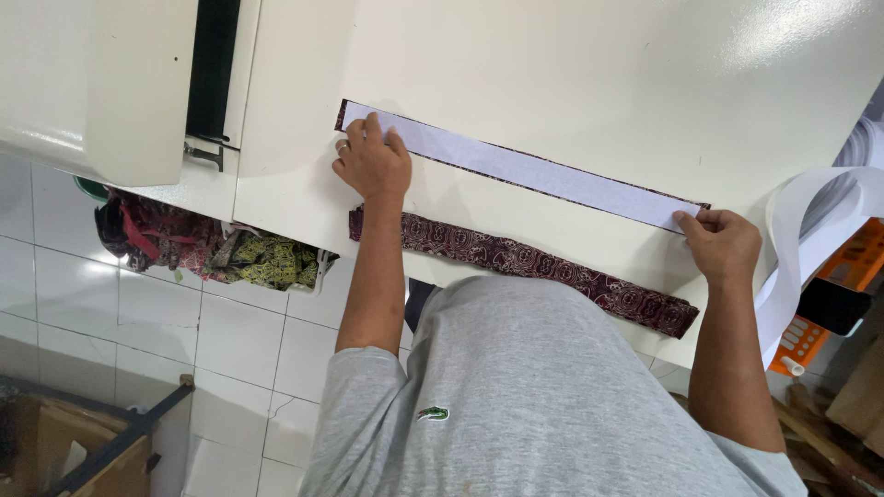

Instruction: The person repeatedly places a white paper strip onto a patterned fabric strip on a white table, then feeds the layered strip into a machine. The person handles multiple fabric strips one at a time, aligning and inserting them into the machine throughout the clip.

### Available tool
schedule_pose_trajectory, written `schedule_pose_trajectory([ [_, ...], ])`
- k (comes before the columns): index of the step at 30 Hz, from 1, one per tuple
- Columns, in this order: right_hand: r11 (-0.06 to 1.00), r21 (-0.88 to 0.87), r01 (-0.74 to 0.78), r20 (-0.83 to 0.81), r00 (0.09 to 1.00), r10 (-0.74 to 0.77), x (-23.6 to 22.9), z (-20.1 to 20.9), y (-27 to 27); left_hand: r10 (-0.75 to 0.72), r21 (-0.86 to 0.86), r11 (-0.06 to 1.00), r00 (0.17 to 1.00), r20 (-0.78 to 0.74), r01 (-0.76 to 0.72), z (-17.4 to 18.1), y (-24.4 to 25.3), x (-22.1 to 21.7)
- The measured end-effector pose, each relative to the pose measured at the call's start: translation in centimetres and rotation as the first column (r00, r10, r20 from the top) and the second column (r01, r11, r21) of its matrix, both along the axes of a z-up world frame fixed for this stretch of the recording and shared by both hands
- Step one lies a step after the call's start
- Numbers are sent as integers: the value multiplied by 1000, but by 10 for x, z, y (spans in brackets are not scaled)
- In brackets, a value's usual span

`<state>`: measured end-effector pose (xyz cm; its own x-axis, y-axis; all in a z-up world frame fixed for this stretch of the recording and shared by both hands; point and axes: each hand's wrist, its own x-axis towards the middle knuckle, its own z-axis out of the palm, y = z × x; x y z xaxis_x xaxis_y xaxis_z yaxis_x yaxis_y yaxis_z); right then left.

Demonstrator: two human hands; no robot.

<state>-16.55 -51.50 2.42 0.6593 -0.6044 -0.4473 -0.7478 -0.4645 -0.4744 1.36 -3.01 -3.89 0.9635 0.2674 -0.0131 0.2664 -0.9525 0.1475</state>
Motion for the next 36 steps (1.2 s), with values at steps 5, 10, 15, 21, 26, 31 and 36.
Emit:
schedule_pose_trajectory([
  [5,1000,5,-17,59,998,16,-2,-1,1,34,-23,999,977,-211,-40,25,-21,-6],
  [10,996,-67,-58,68,996,62,-2,-6,0,4,-9,1000,978,-208,-6,32,-22,-4],
  [15,992,-110,-68,136,987,83,-7,-14,-2,-10,-63,998,968,-249,-5,35,-28,-3],
  [21,995,-91,-36,157,986,50,-11,-18,0,-16,-70,998,971,-238,-1,41,-32,-5],
  [26,1000,-18,21,291,957,-15,-16,-19,1,28,-137,988,968,-251,-65,37,-26,4],
  [31,1000,-9,-11,405,914,13,-25,-25,-1,27,-86,995,964,-263,-51,38,-9,25],
  [36,998,-56,-13,400,916,34,-29,-33,-3,50,-64,995,948,-314,-73,40,14,59],
])
